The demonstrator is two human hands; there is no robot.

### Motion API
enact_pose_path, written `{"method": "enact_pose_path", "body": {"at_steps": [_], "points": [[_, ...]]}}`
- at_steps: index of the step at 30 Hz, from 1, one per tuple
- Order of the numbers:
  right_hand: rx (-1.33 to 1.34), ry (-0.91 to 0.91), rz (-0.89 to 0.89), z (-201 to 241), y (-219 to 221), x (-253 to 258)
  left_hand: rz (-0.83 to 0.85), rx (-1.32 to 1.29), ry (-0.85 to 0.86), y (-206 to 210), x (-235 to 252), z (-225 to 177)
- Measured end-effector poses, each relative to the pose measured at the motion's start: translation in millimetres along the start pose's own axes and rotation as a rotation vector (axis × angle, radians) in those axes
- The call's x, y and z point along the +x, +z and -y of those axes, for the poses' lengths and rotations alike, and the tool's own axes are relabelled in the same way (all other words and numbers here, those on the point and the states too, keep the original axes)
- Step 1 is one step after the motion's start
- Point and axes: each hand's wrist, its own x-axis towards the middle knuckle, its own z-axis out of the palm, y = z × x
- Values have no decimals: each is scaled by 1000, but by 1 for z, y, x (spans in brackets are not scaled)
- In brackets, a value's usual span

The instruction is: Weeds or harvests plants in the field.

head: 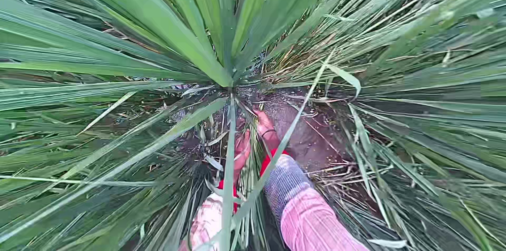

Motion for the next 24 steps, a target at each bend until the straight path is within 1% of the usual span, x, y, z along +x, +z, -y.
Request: {"method": "enact_pose_path", "body": {"at_steps": [1, 2, 3, 4, 5, 6, 8, 10, 12, 13, 14, 15, 16, 17, 18, 19, 20, 21, 22, 23, 24], "points": [[54, 6, 3, 0, 4, 6, 91, 72, -95, -11, -2, -19], [43, -7, -18, -1, 9, 8, 187, 194, -146, -22, -8, -41], [10, -38, -37, -2, 11, 4, 225, 245, -137, -25, -15, -52], [-15, -60, -36, -6, 7, -1, 178, 232, -63, -21, -22, -44], [-54, -65, -37, -8, 0, -12, 105, 175, 52, -12, -29, -29], [-100, -61, -30, -5, -1, -23, 83, 154, 99, -7, -32, -27], [-127, -27, -39, 3, -1, -27, 98, 187, 72, -4, -31, -39], [-103, -18, -31, 7, 7, -6, 162, 240, 34, -11, -17, -53], [-149, -49, -25, 4, 5, 1, 150, 139, 12, -9, -12, -48], [-176, -100, -18, 17, 12, 11, 127, 117, 61, -7, 2, -50], [-199, -142, -7, 30, 22, 22, 156, 182, 98, -12, 14, -58], [-236, -140, -2, 31, 20, 18, 169, 241, 110, -12, 10, -58], [-291, -85, -13, 16, 5, -2, 134, 220, 121, -3, -12, -37], [-302, -8, -26, 1, -10, -27, 148, 163, 83, 2, -39, -22], [-240, 55, -67, -23, -21, -49, 114, 107, 57, 6, -66, 0], [-180, 126, -91, -36, -29, -65, 102, 44, -13, 9, -87, 5], [-153, 169, -106, -44, -37, -79, 166, 29, -94, 5, -103, 1], [-139, 228, -158, -58, -51, -108, 232, 37, -194, 1, -134, 3], [-126, 220, -172, -56, -44, -115, 231, 44, -207, -6, -136, -2], [-126, 163, -164, -38, -29, -107, 204, 40, -136, -12, -121, -12], [-133, 113, -169, -24, -22, -109, 229, 28, -40, -20, -119, -21]]}}
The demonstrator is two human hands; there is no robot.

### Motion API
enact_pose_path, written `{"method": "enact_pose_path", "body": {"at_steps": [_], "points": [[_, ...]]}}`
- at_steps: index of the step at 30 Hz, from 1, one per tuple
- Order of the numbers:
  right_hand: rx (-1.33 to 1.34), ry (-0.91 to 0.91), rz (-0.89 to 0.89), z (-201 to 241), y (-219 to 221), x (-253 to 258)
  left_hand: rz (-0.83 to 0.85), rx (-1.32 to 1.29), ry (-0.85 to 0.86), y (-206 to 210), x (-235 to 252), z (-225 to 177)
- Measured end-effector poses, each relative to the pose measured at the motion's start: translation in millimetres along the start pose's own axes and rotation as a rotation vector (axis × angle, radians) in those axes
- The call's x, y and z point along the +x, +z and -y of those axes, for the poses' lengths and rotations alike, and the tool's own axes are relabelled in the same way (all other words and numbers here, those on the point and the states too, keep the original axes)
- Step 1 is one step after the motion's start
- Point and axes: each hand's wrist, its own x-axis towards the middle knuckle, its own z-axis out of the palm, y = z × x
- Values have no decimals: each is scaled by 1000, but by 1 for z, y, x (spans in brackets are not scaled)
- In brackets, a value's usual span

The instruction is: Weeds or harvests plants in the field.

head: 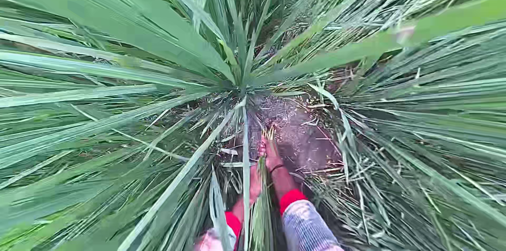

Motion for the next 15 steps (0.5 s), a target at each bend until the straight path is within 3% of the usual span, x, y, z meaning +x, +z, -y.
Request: {"method": "enact_pose_path", "body": {"at_steps": [3, 6, 8, 11, 15], "points": [[-113, -163, -104, 33, -19, -15, 194, 94, 171, -8, 4, -19], [-425, -323, -260, 63, -80, -13, 399, 253, 136, 4, 30, -44], [-553, -313, -335, 78, -127, 4, 406, 458, 96, 7, 49, -67], [-422, -213, -314, 95, -151, 32, 246, 724, 210, 11, 96, -91], [40, -124, -74, 101, -137, 55, 142, 958, 393, 17, 197, -98]]}}
